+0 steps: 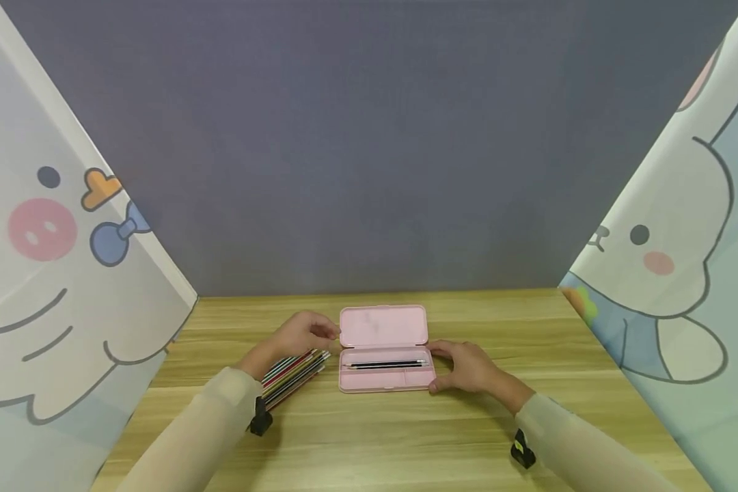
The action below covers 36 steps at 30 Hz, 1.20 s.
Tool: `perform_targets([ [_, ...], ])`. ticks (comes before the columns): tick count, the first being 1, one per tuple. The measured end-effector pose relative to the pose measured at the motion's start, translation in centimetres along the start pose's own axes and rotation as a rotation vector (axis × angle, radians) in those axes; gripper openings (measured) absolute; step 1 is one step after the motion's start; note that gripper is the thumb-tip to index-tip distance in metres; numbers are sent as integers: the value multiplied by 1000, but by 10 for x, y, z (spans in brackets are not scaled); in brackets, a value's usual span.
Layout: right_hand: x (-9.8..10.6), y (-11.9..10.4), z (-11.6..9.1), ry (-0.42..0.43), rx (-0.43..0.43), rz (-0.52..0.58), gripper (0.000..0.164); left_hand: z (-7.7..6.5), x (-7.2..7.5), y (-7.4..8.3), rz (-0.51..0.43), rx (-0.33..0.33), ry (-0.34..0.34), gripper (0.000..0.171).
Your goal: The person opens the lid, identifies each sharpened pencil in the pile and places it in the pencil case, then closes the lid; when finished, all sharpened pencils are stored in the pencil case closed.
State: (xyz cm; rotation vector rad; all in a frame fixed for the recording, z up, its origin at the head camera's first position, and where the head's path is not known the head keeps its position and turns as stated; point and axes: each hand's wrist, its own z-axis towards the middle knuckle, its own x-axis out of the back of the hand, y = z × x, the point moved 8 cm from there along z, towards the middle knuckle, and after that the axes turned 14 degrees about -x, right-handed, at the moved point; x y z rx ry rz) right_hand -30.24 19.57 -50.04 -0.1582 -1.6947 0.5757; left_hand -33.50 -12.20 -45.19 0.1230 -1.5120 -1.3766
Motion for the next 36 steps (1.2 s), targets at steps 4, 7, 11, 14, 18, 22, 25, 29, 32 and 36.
perform_targets([
  [4, 1, 0, 0, 3, 5, 9, 88, -17, 19, -16, -31, 14, 16, 26],
  [7, 1, 1, 0, 7, 0, 12, 88, -30, 30, -29, -38, 26, 14, 28],
  [11, 0, 1, 0, 6, 0, 10, 89, -49, 42, -44, -64, 68, 29, 29],
  [14, -1, 2, -1, -1, 0, 18, 89, -62, 46, -52, -92, 103, 37, 31],
  [18, -2, 2, -1, -3, -3, 19, 89, -77, 48, -61, -94, 129, 41, 32],
  [22, -2, 4, 0, 4, -12, 20, 89, -86, 47, -68, -69, 132, 42, 30],
  [25, -2, 5, 0, 4, -16, 22, 88, -91, 45, -73, -89, 130, 42, 30],
  [29, -2, 5, 1, 7, -13, 13, 88, -95, 41, -78, -122, 133, 50, 29],
  [32, -2, 5, 2, 16, -3, 8, 88, -97, 40, -82, -133, 137, 60, 28],
  [36, -2, 4, 2, 20, 9, 7, 87, -99, 38, -84, -123, 138, 71, 27],
])
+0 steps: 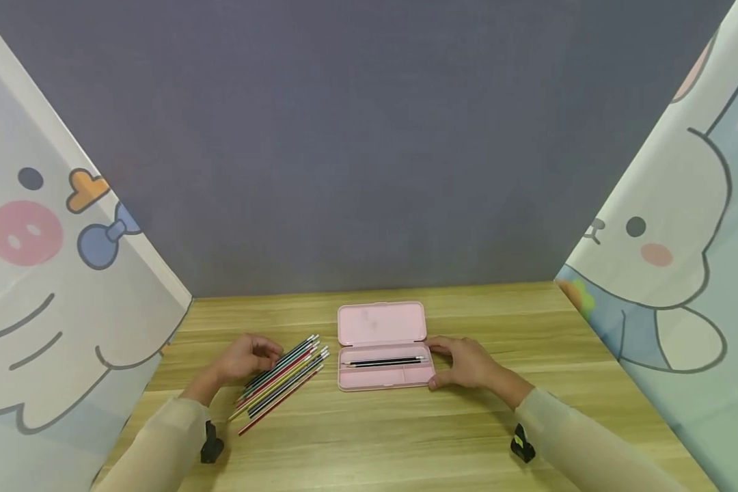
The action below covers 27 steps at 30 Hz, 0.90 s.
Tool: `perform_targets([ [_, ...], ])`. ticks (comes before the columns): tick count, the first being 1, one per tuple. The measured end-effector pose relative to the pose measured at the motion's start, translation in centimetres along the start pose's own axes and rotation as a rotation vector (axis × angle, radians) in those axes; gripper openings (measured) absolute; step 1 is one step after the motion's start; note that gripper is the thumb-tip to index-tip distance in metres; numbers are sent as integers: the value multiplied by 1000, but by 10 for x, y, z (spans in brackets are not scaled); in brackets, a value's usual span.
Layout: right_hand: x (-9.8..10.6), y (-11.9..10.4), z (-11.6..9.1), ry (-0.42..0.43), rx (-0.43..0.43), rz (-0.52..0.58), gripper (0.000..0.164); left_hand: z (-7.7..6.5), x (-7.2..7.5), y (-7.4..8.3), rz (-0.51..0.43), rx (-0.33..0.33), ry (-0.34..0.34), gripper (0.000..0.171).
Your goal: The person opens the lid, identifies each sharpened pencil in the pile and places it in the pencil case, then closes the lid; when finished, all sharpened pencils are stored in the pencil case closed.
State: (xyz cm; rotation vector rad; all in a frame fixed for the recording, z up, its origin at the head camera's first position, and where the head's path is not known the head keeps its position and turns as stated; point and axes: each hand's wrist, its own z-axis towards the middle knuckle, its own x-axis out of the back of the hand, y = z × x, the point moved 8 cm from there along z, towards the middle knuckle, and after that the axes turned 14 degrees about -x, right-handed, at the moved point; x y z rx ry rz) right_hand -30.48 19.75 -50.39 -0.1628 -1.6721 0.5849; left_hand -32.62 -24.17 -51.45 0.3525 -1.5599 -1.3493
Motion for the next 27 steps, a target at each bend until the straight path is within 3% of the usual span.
perform_targets([
  [6, -1, -2, -1, -13, 11, 3, 87, 0, -2, 4, 93, -24, 2, 23],
  [12, -4, -3, -2, -12, 17, 3, 87, 2, -1, 10, 251, -42, -25, 18],
  [19, -5, -2, -4, -11, 13, 9, 87, 4, 1, 17, 436, 15, -18, 13],
  [27, -2, -1, -3, -16, 4, 17, 88, 6, 1, 17, 464, 39, 10, 11],
])
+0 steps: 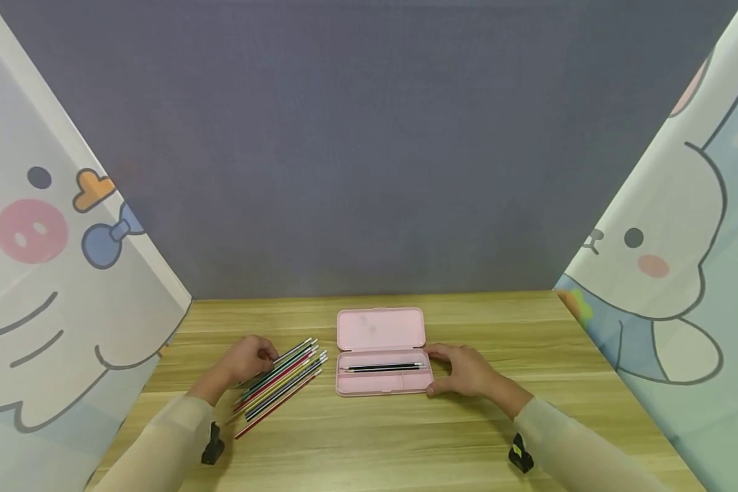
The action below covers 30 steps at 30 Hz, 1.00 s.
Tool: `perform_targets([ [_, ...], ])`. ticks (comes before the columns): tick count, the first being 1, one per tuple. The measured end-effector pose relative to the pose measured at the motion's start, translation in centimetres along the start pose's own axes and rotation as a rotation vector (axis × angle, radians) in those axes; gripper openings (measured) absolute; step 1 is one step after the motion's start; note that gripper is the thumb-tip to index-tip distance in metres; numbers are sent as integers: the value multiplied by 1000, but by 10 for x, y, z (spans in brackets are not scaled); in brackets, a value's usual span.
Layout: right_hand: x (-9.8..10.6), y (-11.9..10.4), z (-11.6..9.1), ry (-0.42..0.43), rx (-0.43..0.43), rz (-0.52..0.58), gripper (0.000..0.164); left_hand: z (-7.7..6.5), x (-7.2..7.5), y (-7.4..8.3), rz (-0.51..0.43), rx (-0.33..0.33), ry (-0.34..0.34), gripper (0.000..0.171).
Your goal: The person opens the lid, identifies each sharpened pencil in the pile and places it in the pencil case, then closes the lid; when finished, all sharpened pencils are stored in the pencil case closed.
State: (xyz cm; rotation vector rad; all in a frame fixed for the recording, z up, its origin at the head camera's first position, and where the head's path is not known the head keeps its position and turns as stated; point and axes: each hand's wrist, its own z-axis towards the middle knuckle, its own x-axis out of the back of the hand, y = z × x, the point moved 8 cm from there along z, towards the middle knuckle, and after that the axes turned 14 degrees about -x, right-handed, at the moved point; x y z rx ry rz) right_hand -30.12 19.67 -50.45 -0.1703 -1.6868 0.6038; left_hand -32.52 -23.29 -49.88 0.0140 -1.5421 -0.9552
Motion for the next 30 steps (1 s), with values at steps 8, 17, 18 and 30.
perform_targets([
  [8, 0, 1, 0, -2, 3, -12, 88, 6, 10, 6, -46, -30, 23, 9],
  [17, 6, 0, 1, 14, 3, -12, 88, 40, 14, 41, -87, -31, -28, 19],
  [18, 6, 0, 1, 14, 4, -9, 88, 46, 12, 47, -99, -39, -35, 19],
  [30, 3, 0, 1, -1, 1, -1, 88, 97, -34, 111, -121, -218, -167, 14],
])
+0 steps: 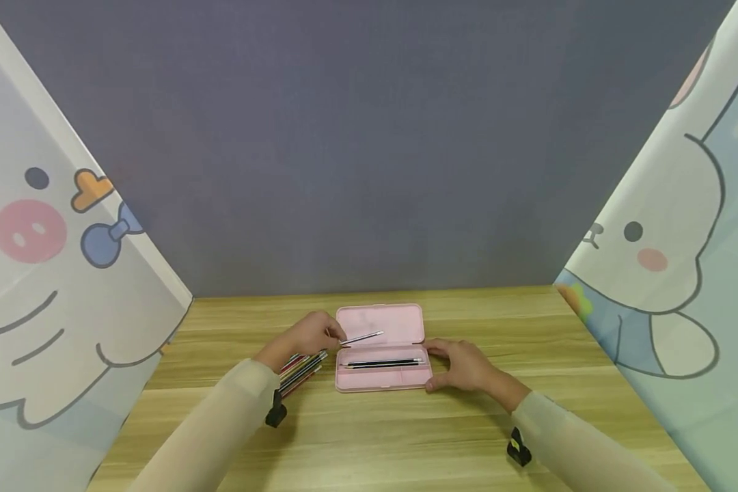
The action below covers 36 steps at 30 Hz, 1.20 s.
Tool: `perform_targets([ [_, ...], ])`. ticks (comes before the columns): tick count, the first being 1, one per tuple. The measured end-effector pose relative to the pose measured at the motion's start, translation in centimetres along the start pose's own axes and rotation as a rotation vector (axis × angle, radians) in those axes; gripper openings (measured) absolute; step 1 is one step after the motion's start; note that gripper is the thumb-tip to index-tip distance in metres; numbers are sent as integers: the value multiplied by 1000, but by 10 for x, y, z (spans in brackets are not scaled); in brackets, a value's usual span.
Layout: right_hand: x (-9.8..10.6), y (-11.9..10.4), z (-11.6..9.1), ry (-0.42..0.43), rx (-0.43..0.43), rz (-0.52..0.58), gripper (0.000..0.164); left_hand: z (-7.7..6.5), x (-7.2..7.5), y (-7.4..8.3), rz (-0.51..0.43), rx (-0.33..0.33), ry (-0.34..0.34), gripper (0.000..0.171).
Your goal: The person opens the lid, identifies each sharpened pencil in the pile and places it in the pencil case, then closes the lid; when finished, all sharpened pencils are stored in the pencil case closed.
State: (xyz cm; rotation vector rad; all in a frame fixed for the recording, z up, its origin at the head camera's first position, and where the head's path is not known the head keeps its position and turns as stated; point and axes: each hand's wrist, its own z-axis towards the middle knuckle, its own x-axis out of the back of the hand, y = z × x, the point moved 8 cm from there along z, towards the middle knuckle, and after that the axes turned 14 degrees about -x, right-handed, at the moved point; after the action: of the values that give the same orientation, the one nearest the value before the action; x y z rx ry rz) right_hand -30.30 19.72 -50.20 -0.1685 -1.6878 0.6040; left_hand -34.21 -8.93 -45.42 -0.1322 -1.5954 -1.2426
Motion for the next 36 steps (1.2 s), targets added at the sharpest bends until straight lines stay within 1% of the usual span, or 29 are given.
perform_targets([
  [1, 0, 0, 0, 0, -2, 3, 88, 5, -5, 2, 1, 5, -14, 14],
  [3, 0, 0, 0, -1, -6, 5, 87, 16, -16, 7, 29, -14, -43, 14],
  [7, 0, -1, 0, -1, -8, 12, 87, 32, -35, 13, 49, -2, -83, 14],
  [11, 1, 0, 0, 8, -7, 10, 87, 43, -47, 20, 54, 18, -90, 12],
  [15, 0, 1, 0, 9, -7, 12, 87, 51, -55, 28, 110, -12, -103, 9],
  [18, -1, 2, 0, 10, -1, 10, 88, 55, -61, 32, 170, -29, -104, 9],
  [21, -1, 2, -1, 11, 8, 9, 88, 58, -67, 30, 214, -16, -98, 10],
  [24, -1, 1, -1, 9, 13, 9, 88, 58, -69, 30, 257, 6, -87, 11],
  [28, 0, 2, -1, 6, 9, 12, 89, 59, -71, 33, 310, 15, -82, 13],
  [32, -1, 3, 0, 3, 5, 18, 88, 61, -75, 34, 375, -3, -85, 16],
  [36, -2, 2, 0, 5, 7, 15, 87, 62, -78, 34, 398, -23, -71, 16],
])
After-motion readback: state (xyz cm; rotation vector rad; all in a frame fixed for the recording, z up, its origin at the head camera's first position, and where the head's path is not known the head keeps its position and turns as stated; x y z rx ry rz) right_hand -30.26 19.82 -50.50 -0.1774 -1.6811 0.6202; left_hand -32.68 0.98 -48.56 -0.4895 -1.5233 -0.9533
